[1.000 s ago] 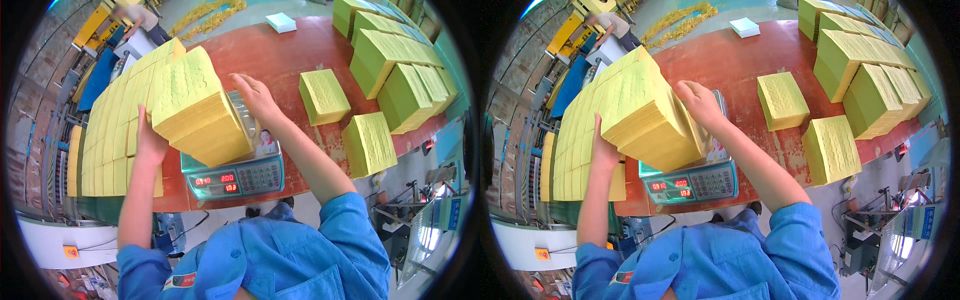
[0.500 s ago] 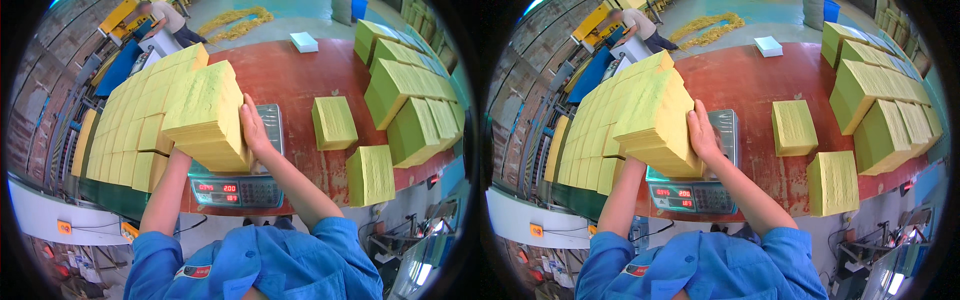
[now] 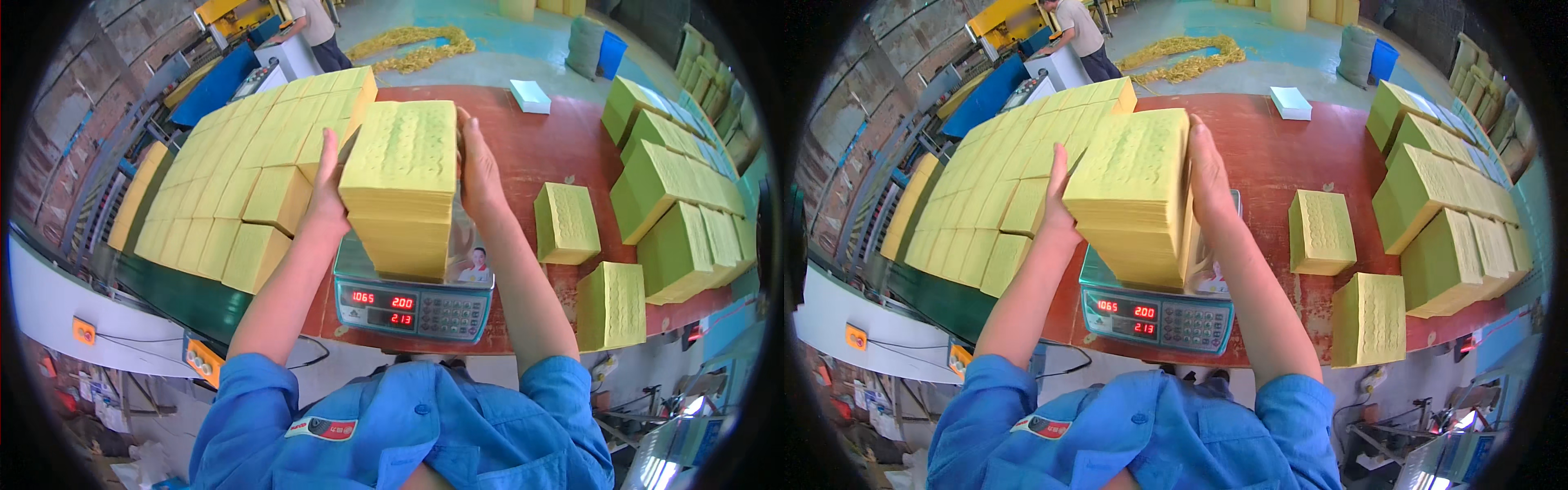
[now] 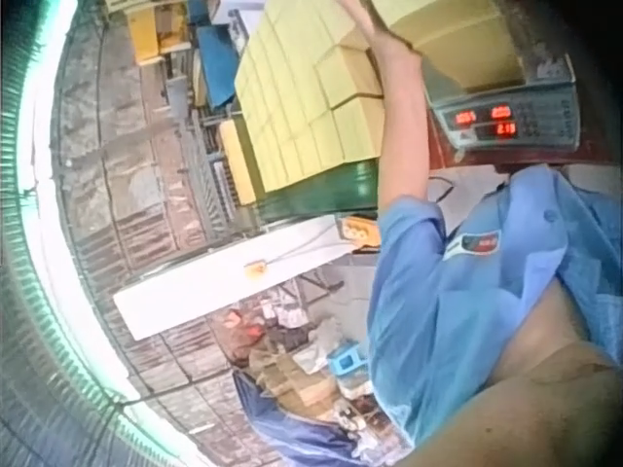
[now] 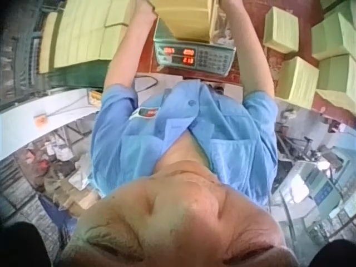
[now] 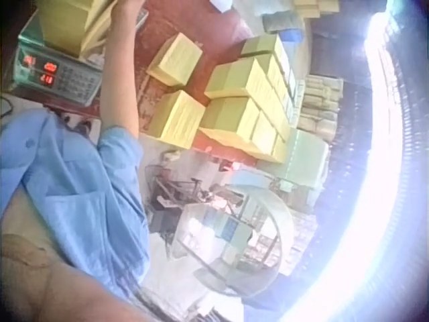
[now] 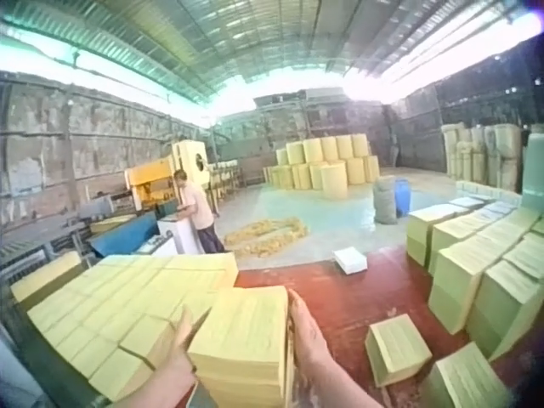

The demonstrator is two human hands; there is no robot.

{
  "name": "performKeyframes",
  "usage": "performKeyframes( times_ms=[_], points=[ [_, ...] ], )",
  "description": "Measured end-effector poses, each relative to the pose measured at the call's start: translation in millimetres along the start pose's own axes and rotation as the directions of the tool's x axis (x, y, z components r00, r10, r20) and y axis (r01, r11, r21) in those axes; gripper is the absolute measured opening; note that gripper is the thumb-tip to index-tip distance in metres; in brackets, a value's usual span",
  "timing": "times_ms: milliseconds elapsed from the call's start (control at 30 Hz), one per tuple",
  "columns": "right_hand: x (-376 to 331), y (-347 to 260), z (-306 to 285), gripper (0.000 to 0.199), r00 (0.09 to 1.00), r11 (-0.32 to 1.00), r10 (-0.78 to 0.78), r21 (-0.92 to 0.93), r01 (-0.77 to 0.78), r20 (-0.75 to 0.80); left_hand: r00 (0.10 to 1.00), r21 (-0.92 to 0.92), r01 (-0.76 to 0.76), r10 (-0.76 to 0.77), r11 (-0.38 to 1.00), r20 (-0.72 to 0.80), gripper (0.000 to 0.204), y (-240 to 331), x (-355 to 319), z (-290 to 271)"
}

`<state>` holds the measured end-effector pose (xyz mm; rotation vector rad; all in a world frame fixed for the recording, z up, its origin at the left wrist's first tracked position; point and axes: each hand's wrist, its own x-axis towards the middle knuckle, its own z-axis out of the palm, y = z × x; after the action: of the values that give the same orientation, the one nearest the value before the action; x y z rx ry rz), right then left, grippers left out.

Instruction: The recorder is weighing stacks of yellow paper or cardboard sheets on an electronic scale and organizing them in the factory.

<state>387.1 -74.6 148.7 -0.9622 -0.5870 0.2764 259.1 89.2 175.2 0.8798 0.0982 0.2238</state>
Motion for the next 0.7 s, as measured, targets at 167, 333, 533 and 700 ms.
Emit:
performKeyframes(
  times_ms=[167, 333, 533, 700],
  points=[
    [-9, -10, 20, 0.061, 0.996, 0.996, 0.085, 0.035, -0.084, -0.018, 0.993, -0.025, -0.072, 0.074, 0.997, 0.091, 0.074, -5, 0, 9],
    [-19, -15, 32, 0.058, 0.979, 0.991, 0.124, -0.023, -0.129, -0.160, 0.985, -0.065, -0.077, 0.086, 0.995, 0.148, 0.073, -7, 3, 7],
    [-20, -16, 33, 0.059, 0.974, 0.965, 0.137, -0.198, -0.173, -0.183, 0.978, -0.123, -0.024, 0.049, 0.992, 0.203, 0.073, 0, 0, 8],
    [-21, -7, 21, 0.062, 0.969, 0.957, -0.104, -0.289, 0.037, -0.222, 0.979, -0.141, 0.004, 0.025, 0.990, 0.200, 0.070, 4, 11, 3]
  ],
)
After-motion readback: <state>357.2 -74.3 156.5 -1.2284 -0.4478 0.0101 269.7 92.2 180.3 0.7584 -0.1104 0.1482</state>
